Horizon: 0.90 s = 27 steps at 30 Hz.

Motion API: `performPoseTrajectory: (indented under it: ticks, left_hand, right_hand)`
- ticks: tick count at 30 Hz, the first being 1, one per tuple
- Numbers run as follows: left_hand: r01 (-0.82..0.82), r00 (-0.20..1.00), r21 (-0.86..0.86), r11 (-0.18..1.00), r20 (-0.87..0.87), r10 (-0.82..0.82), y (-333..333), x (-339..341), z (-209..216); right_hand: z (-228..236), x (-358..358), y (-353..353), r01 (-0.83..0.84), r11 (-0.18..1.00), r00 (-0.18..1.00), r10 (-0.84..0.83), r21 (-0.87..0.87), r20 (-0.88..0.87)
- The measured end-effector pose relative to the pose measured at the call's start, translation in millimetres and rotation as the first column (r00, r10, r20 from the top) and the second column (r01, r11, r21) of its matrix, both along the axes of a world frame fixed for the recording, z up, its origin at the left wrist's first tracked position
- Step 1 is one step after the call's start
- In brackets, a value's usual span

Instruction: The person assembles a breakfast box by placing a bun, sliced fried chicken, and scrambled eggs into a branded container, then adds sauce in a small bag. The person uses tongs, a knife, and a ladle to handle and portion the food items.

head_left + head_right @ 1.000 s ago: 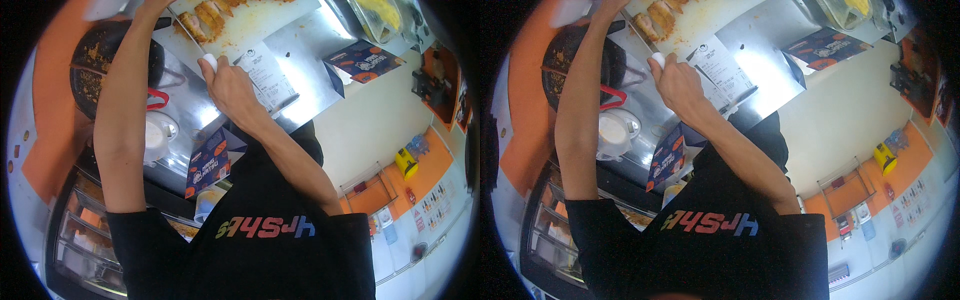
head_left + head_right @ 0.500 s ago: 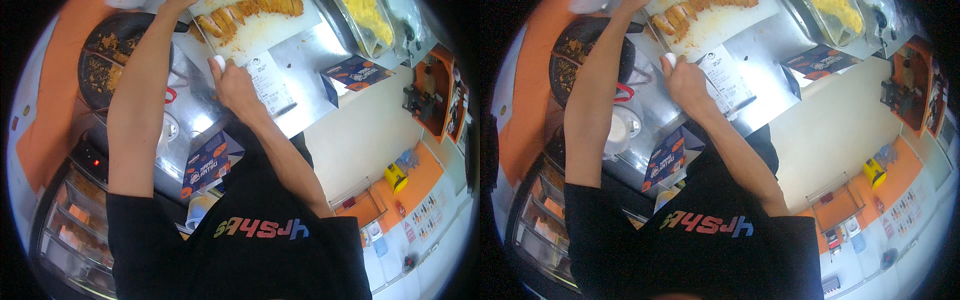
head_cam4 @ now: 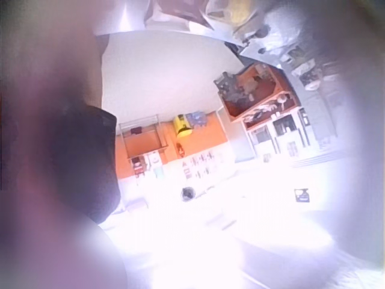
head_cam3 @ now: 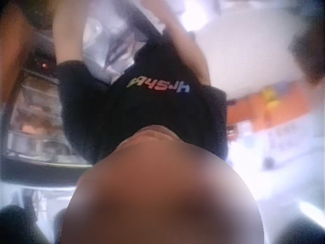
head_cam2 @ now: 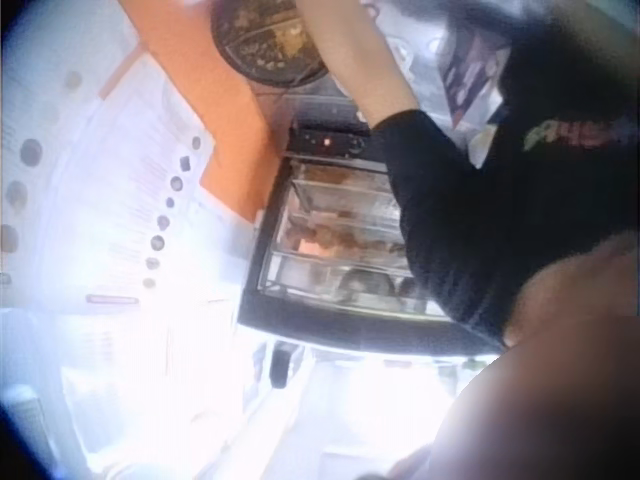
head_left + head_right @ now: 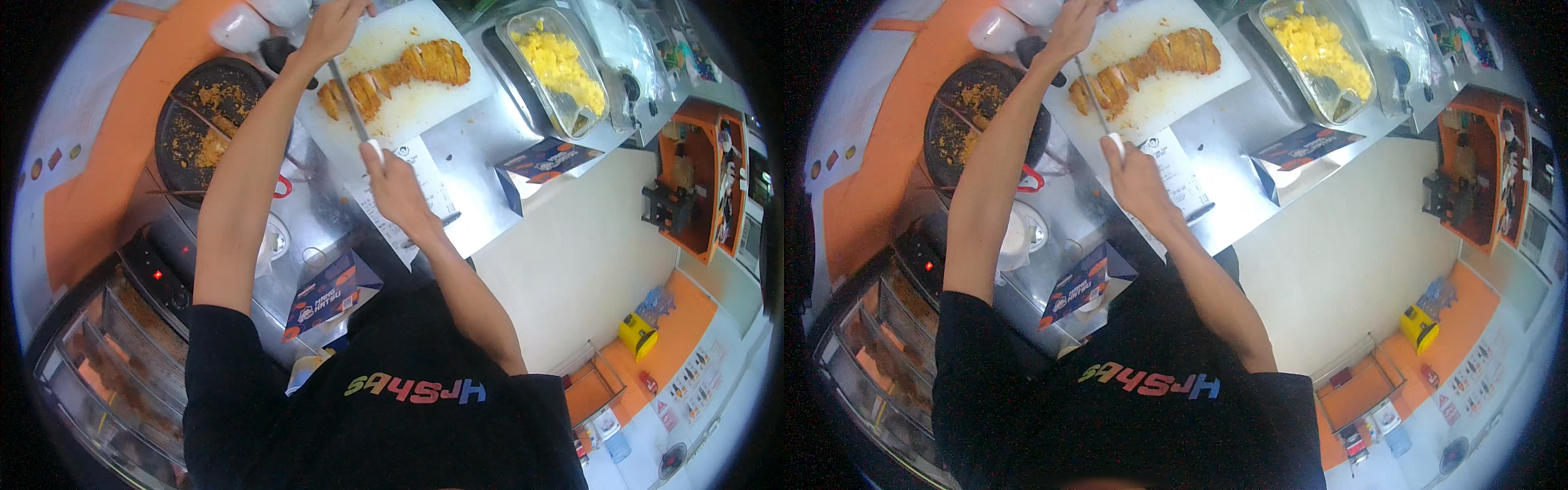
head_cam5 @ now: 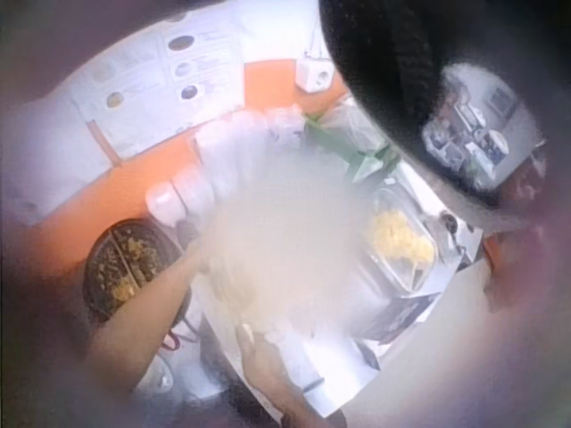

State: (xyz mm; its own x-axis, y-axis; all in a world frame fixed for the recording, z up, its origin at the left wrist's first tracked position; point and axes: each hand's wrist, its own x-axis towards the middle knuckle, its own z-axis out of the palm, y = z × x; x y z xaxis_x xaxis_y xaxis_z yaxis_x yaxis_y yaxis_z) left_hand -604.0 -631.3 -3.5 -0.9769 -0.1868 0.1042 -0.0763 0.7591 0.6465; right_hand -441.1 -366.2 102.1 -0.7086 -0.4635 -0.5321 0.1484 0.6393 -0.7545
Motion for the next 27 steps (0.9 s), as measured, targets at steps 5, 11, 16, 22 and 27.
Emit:
performPoseTrajectory:
  ticks: [5,11,16,22,27]
  left_hand:
    - [0.040,0.999,0.103,0.994,0.021,-0.042,43.8,-38.3,17.2]
    - [-0.097,0.979,0.066,0.993,0.187,0.084,98.6,-65.2,39.9]
    - [0.281,0.960,0.222,0.934,-0.067,-0.273,73.7,-43.2,29.3]
    - [0.263,0.962,0.151,0.953,-0.110,-0.248,80.6,-48.3,10.5]
    - [0.201,0.967,0.129,0.971,-0.187,-0.175,74.5,-35.2,10.6]
  right_hand:
    - [12.1,-20.3,26.9,0.051,0.991,0.996,-0.041,0.128,-0.081]
    - [6.4,-40.5,28.3,0.065,0.974,0.995,-0.046,0.217,-0.093]
    - [-8.6,-47.4,35.6,0.077,0.960,0.993,-0.050,0.268,-0.108]
    - [-34.7,-45.2,36.7,0.132,0.980,0.971,-0.099,0.146,-0.218]
    - [-39.4,-36.7,37.1,0.088,0.972,0.959,-0.024,0.216,-0.282]
